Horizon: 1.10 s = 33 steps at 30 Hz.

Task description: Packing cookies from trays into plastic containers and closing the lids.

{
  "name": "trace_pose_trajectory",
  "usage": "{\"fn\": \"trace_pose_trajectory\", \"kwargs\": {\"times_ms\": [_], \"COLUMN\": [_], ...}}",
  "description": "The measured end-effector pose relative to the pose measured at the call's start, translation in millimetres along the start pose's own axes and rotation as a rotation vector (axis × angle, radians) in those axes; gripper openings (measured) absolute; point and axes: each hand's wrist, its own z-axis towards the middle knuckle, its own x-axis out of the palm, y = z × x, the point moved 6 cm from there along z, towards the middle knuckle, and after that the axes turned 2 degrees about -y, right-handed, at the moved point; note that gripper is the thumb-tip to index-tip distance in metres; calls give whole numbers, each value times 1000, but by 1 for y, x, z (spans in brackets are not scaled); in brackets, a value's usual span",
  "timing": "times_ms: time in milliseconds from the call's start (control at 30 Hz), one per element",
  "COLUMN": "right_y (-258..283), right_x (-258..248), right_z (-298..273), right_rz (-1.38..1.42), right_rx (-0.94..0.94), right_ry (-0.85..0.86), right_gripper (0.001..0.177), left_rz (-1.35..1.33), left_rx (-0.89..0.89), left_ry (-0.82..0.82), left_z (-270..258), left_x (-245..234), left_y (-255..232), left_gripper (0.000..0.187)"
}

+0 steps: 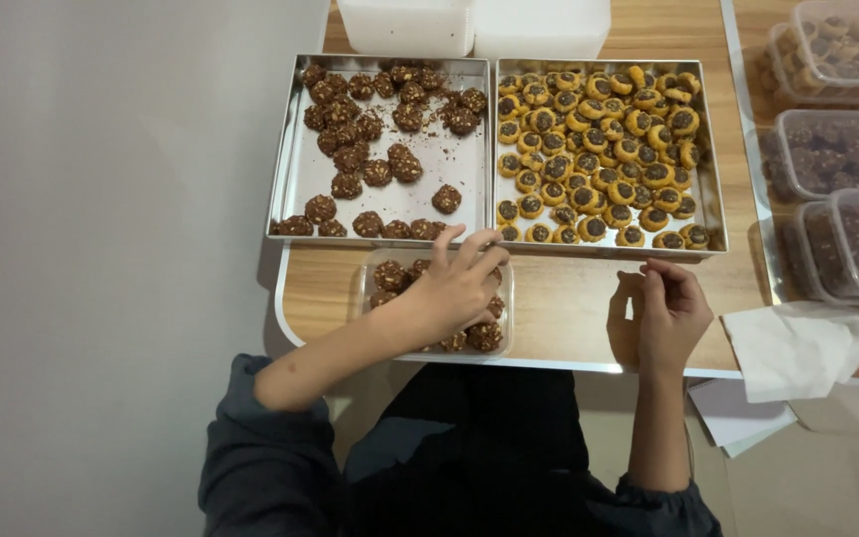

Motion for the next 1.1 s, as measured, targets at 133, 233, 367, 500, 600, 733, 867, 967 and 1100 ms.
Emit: {"fn": "trace_pose_trajectory", "kwargs": {"times_ms": [133, 233, 367, 500, 600, 733, 867, 967, 1100], "right_y": [3, 3, 2, 1, 5, 6, 7, 5, -5], "right_x": [0, 1, 1, 1, 1, 2, 2, 2, 0], "right_z": [0, -1, 0, 0, 0, -1, -1, -1, 0], "right_rz": [3, 8, 13, 4, -3, -3, -9, -10, 14], "right_rx": [9, 21, 6, 9, 1, 24, 15, 14, -2], "right_ry": [-8, -7, -6, -5, 2, -3, -7, -13, -7], "right_gripper": [12, 13, 13, 14, 14, 14, 14, 14, 14], "left_rz": [-38, -36, -191, -226, -215, -228, -187, -186, -271], "left_rx": [-36, -62, -117, -139, -132, -122, -104, -107, -159], "left_ry": [-23, -50, -1, 8, 30, 46, 38, 45, 93], "left_z": [-4, -8, -12, -18, -18, -19, -18, -17, -15], "left_x": [4, 7, 13, -1, 2, 11, 13, 13, 3], "left_y": [5, 10, 17, 20, 20, 19, 18, 18, 21], "left_gripper": [54, 56, 43, 28, 31, 31, 29, 30, 20]}}
